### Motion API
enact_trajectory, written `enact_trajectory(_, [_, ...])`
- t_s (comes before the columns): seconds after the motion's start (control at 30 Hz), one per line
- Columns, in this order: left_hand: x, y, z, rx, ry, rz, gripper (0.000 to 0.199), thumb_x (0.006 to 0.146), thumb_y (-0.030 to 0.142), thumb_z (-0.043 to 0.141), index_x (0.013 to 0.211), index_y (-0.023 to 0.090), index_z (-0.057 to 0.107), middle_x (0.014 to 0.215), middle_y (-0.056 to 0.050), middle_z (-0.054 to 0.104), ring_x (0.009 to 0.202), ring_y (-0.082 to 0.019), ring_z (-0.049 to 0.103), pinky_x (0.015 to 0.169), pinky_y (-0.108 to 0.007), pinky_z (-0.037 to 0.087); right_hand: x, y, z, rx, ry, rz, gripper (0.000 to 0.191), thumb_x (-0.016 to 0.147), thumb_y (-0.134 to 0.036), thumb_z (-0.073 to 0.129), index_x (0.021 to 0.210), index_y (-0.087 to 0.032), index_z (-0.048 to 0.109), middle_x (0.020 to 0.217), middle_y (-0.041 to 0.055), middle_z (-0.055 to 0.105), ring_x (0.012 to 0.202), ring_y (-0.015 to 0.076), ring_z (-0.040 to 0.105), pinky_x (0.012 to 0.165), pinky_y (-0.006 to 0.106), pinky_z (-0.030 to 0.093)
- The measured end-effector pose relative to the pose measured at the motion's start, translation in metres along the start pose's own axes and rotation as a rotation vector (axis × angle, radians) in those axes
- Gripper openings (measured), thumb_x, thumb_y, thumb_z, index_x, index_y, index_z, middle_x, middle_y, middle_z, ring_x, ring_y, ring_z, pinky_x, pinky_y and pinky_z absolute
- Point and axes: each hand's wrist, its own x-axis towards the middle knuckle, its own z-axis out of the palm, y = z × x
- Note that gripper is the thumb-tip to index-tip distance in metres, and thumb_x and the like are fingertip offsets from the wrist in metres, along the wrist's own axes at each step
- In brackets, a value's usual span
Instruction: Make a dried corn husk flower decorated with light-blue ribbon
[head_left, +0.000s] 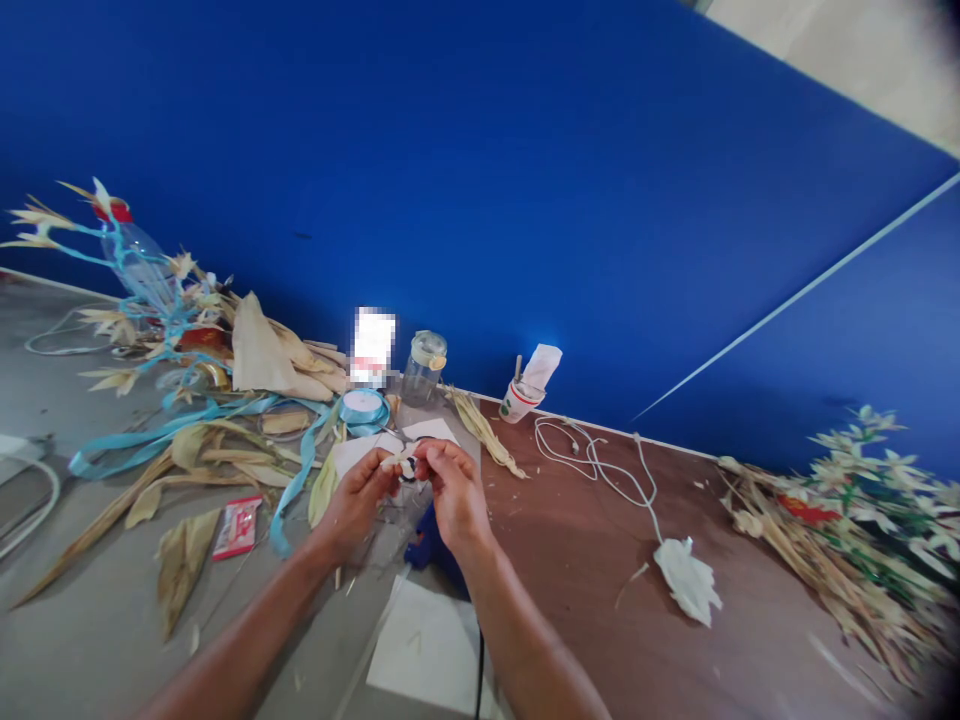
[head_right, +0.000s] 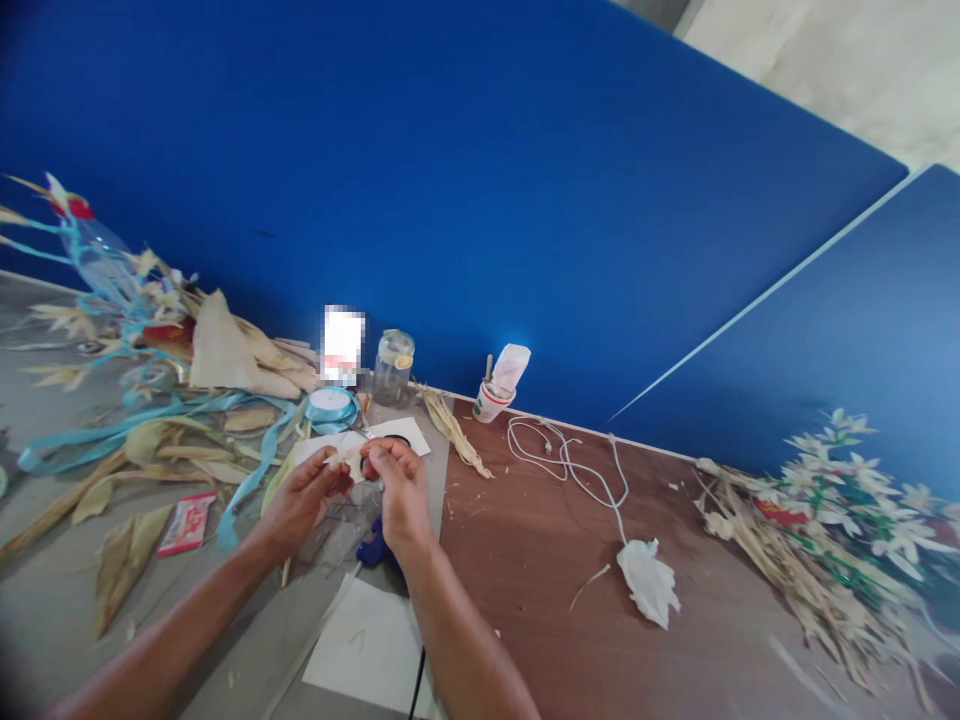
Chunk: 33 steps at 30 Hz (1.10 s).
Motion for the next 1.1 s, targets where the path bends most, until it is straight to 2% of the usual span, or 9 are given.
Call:
enact_trajectory(0.1, [0.0,-0.002,0.0,-0.083,-0.037,-0.033,0.031,0.072,0.047,0.067,0.075,0.018,0.059,0.065,0.002,0.055,0.061,-0.012,0.05,0.06,-0.024,0.042,0.0,0.002,0.0,-0.062,0.038,-0.07,0.012,0.072,-0.025,0.058,0.072,-0.019,0.069,0.073,0.0005,0.061,0.066,0.0132,0.053,0.066,0.026,0.042])
enact_trajectory(0.23, [-0.001,-0.004,0.0,-0.122,-0.047,-0.022,0.028,0.073,0.045,0.067,0.076,0.018,0.059,0.068,0.002,0.055,0.062,-0.011,0.05,0.061,-0.023,0.042,-0.005,0.005,0.004,-0.284,0.003,-0.217,0.016,0.073,-0.019,0.056,0.077,-0.02,0.071,0.088,0.0045,0.06,0.091,0.0181,0.057,0.083,0.03,0.044])
enact_trajectory(0.47, [-0.002,0.0,0.002,-0.055,-0.026,0.009,0.029,0.076,0.047,0.064,0.076,0.018,0.058,0.065,0.003,0.053,0.061,-0.011,0.049,0.062,-0.023,0.043,-0.017,0.011,0.012,-0.55,-0.067,-0.385,0.023,0.083,-0.014,0.047,0.088,-0.018,0.069,0.096,0.0078,0.057,0.093,0.0184,0.056,0.083,0.03,0.047])
enact_trajectory(0.6, [-0.002,0.0,0.001,-0.02,-0.003,0.01,0.03,0.075,0.048,0.064,0.077,0.019,0.059,0.061,0.004,0.051,0.059,-0.012,0.047,0.062,-0.023,0.043,-0.02,0.015,0.012,-0.559,-0.062,-0.376,0.023,0.083,-0.012,0.047,0.093,-0.018,0.067,0.102,0.0092,0.057,0.096,0.0197,0.056,0.085,0.032,0.047])
enact_trajectory(0.83, [-0.002,0.0,0.001,0.051,-0.032,0.017,0.032,0.075,0.051,0.062,0.073,0.019,0.059,0.061,0.003,0.052,0.062,-0.014,0.051,0.062,-0.024,0.044,-0.017,0.011,0.013,-0.589,-0.019,-0.343,0.019,0.083,-0.014,0.048,0.084,-0.019,0.067,0.095,0.008,0.058,0.091,0.0195,0.056,0.082,0.032,0.048])
enact_trajectory(0.93, [-0.003,0.001,0.001,0.044,-0.053,0.016,0.031,0.076,0.049,0.062,0.072,0.019,0.059,0.062,0.003,0.052,0.061,-0.013,0.05,0.061,-0.024,0.044,-0.015,0.008,0.012,-0.604,0.046,-0.329,0.016,0.079,-0.017,0.053,0.088,-0.018,0.067,0.099,0.009,0.058,0.09,0.0199,0.056,0.077,0.031,0.048])
enact_trajectory(1.1, [-0.005,0.004,0.005,-0.015,-0.043,-0.001,0.032,0.074,0.051,0.063,0.074,0.019,0.059,0.064,0.003,0.053,0.06,-0.012,0.048,0.058,-0.023,0.042,-0.014,0.007,0.014,-0.585,0.032,-0.287,0.014,0.075,-0.017,0.058,0.086,-0.018,0.067,0.097,0.0073,0.058,0.081,0.0174,0.056,0.071,0.029,0.047])
